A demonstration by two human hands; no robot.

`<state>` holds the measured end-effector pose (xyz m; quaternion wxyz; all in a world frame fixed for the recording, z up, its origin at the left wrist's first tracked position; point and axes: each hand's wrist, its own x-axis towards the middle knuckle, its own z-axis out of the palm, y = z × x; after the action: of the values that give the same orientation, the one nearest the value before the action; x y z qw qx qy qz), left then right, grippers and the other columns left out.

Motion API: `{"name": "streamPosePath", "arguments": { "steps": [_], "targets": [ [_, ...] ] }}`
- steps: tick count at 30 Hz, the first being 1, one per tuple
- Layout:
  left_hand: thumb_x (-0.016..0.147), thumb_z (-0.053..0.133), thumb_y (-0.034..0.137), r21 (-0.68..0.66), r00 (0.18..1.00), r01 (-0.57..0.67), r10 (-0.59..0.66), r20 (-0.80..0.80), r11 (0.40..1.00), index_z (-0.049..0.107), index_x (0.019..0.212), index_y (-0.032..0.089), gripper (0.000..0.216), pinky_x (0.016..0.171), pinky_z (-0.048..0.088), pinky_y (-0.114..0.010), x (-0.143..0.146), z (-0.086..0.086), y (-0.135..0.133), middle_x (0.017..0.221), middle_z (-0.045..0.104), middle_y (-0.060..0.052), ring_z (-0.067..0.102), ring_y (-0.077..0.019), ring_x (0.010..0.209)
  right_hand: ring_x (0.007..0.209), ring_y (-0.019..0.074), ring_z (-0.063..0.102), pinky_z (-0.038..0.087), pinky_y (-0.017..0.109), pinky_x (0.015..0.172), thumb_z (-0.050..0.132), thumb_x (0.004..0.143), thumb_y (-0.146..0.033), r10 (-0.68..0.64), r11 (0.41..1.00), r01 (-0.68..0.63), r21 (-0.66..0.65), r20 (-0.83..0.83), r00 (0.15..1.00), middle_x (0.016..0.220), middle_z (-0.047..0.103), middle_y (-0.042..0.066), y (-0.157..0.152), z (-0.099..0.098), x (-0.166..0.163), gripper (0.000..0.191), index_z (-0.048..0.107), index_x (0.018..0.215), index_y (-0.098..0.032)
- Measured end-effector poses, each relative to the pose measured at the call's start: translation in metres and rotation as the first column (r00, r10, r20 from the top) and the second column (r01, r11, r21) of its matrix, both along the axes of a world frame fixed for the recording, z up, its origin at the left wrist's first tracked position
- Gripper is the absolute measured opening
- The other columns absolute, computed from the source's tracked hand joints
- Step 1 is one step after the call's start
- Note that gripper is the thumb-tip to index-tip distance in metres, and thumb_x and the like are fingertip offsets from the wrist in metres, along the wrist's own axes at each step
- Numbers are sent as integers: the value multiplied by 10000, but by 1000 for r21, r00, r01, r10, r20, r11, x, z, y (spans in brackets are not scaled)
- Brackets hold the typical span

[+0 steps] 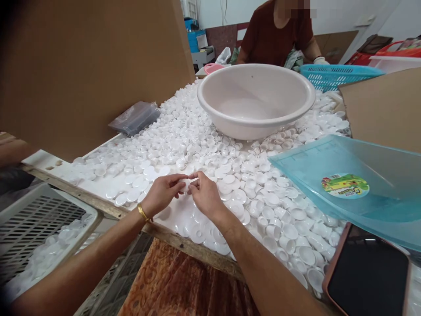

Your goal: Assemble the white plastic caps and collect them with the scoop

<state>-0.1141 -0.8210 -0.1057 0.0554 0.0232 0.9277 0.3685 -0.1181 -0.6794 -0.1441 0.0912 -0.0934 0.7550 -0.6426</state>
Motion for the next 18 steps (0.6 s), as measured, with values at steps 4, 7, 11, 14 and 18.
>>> {"name": "streamPosePath", "arguments": {
  "steps": [4,7,11,14,18],
  "targets": [
    [761,466,187,-51,998,15,-12,54,999,668,934,164,267,492,409,-197,-11,-7,-3,614,596,2,501,-80,454,658,109,625,482,247,648,445,798,-120,7,995,1,96,-86,996,685,625,-30,-4,-11,-1,204,509,966,-217],
    [746,490,200,-35,998,2,0,59,999,669,863,164,217,476,399,-187,-16,-10,-2,585,594,5,532,-88,470,655,109,618,479,247,639,428,807,-117,-10,986,32,162,-133,991,729,625,-9,-4,-13,-1,195,518,955,-206],
    [729,492,191,111,989,-70,54,141,991,651,866,163,211,460,391,-175,-20,-15,-1,562,590,19,559,-92,479,678,116,604,469,256,657,414,814,-104,-8,969,54,240,-190,982,776,618,16,-3,-11,0,228,513,1002,-188],
    [732,496,202,120,983,-81,60,171,989,645,842,160,191,422,358,-172,-22,-19,-1,531,567,25,537,-91,455,722,128,594,459,268,695,435,805,-86,14,941,60,332,-215,976,803,611,34,-3,-10,0,247,514,1026,-162],
    [772,478,239,24,990,-21,17,143,999,641,831,163,189,434,356,-192,-20,-20,0,497,528,33,469,-84,410,784,139,567,437,266,728,488,799,-102,49,864,104,492,-288,956,925,589,66,-3,-5,4,205,544,991,-148]
  ]
}}
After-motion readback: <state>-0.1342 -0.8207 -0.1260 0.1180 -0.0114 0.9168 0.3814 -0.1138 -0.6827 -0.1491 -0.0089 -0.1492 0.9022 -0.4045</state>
